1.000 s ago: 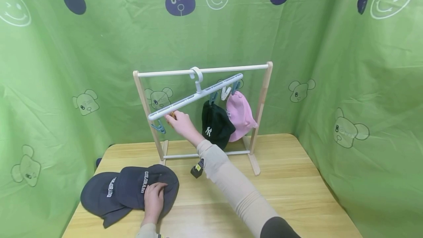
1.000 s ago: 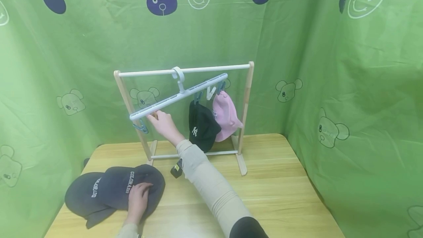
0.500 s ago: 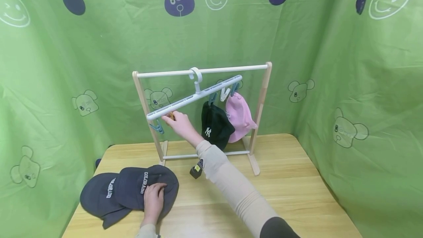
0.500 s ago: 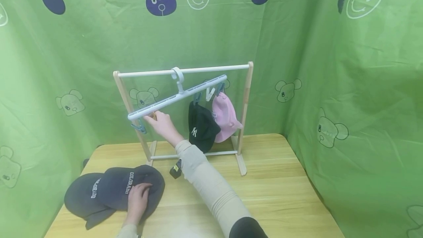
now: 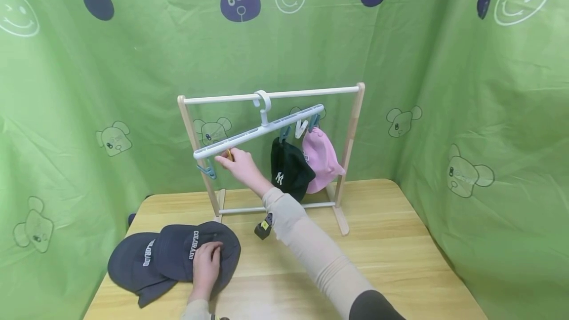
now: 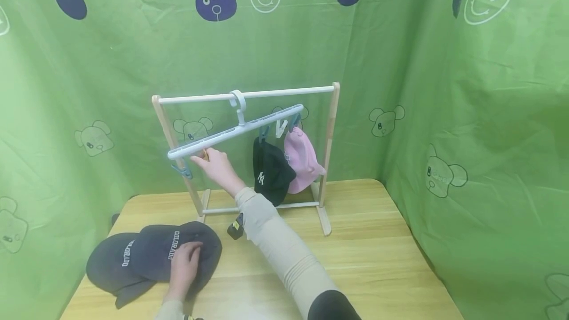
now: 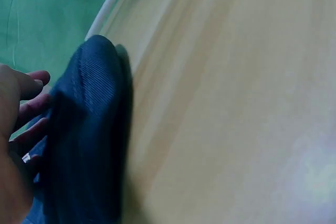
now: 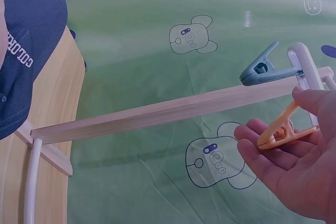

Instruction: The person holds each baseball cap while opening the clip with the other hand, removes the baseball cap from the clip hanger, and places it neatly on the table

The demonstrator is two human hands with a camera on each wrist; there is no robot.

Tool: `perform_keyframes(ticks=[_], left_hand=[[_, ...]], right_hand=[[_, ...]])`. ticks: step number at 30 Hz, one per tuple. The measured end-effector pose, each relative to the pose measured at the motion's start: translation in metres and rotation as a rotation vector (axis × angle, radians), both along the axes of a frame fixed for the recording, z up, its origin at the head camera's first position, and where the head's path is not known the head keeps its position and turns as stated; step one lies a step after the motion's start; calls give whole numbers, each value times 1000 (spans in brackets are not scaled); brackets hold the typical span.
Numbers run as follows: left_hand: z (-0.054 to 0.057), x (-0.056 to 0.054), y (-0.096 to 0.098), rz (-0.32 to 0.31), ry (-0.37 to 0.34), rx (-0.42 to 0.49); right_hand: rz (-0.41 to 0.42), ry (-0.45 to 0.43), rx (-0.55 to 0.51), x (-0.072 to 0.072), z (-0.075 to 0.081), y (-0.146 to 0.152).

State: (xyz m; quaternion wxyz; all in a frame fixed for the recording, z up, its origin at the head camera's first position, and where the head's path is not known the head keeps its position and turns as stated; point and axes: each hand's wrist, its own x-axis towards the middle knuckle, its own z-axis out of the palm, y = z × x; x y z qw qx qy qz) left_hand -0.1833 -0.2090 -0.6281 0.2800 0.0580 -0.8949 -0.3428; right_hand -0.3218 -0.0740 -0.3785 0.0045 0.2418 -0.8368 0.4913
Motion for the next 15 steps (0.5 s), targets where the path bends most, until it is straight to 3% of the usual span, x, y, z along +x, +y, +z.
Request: perform_keyframes(ticks=[6, 15], left_hand=[[11, 1, 2, -7, -24, 27], [19, 0, 5, -11, -17, 32]], right_hand=[[9, 20, -21, 0, 2, -1], [13, -3, -103, 3, 3, -3]])
